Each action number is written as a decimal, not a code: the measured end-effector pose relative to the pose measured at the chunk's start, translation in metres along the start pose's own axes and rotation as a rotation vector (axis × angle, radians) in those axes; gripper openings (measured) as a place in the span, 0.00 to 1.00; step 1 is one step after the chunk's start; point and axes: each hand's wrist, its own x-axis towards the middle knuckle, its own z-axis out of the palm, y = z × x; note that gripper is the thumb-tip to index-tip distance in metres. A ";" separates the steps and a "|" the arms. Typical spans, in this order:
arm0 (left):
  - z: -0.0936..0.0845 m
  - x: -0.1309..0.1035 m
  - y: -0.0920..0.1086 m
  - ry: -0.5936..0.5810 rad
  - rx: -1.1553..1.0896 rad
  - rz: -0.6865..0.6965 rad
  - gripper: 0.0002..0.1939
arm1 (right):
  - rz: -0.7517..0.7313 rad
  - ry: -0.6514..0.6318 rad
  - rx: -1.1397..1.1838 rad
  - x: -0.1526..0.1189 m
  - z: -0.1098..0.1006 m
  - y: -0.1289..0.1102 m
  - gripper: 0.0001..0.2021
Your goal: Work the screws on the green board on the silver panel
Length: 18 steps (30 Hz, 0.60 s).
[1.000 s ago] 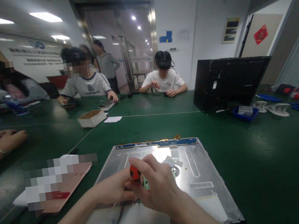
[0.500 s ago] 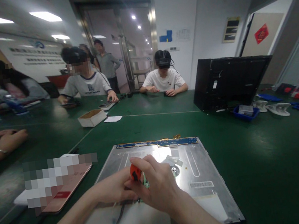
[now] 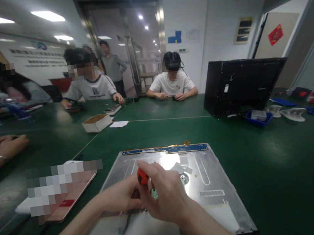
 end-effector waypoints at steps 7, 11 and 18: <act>0.000 0.000 0.001 0.002 -0.010 0.000 0.05 | 0.001 0.051 0.027 0.001 0.001 0.001 0.19; 0.000 0.000 -0.002 0.008 0.013 -0.014 0.06 | 0.003 0.044 -0.027 0.001 -0.002 -0.002 0.19; -0.001 -0.001 -0.004 -0.023 0.036 -0.049 0.04 | 0.014 -0.011 0.032 0.000 -0.004 -0.004 0.22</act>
